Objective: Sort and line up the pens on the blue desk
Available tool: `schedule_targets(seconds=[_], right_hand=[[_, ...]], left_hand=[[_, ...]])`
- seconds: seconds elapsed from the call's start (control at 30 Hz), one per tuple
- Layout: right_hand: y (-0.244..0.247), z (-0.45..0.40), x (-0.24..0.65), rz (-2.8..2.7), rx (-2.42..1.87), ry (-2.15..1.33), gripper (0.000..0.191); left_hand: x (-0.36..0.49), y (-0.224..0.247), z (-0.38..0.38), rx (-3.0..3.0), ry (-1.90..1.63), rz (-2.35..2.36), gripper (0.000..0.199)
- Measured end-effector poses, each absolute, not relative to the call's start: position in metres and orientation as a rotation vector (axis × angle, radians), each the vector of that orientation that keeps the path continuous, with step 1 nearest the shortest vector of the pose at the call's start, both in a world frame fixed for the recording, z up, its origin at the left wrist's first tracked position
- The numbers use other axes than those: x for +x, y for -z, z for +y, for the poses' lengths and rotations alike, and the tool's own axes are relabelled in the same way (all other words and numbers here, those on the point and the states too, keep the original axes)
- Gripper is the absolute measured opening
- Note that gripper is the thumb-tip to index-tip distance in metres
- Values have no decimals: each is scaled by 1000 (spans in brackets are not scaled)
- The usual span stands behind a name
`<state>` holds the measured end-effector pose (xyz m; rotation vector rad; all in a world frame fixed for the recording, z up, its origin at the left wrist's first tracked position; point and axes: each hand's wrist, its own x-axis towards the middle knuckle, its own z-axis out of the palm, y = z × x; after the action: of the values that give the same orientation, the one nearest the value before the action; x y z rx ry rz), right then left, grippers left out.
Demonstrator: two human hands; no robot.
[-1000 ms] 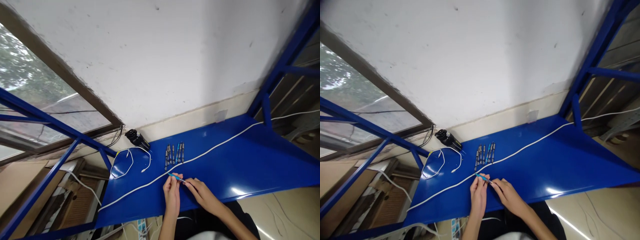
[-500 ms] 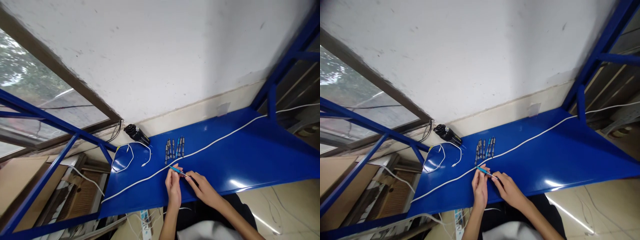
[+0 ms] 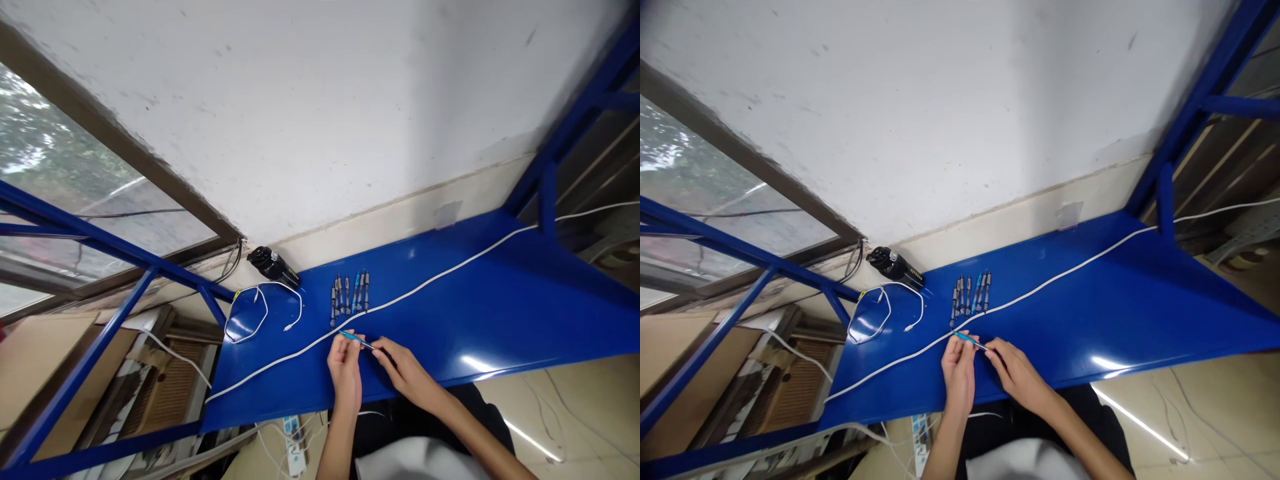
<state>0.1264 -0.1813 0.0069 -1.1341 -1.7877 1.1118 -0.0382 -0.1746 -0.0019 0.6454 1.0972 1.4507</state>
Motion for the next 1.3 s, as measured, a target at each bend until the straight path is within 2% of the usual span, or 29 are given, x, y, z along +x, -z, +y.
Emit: schedule_targets(seconds=[0.1, 0.33, 0.63, 0.83, 1.03, 1.3], right_hand=[[-4, -182, 126, -1738, -1107, -1143, 26], [-14, -181, 126, -1840, -1156, -1097, 31], [-5, -182, 124, -1777, -1163, -1084, 24], [-10, -181, 124, -1837, -1151, -1038, 30], [1, -182, 123, -1697, -1148, -1101, 24], [-12, -182, 124, -1735, -1110, -1015, 39]], left_hand=[[-38, 5, -174, 644, -1415, 1161, 39], [-38, 1, -173, 717, -1460, 1130, 22], [-36, 2, -175, 762, -1408, 1160, 26], [-35, 1, -174, 749, -1429, 1150, 27], [-36, -1, -173, 654, -1480, 1114, 29], [-36, -7, -171, 511, -1559, 1024, 31]])
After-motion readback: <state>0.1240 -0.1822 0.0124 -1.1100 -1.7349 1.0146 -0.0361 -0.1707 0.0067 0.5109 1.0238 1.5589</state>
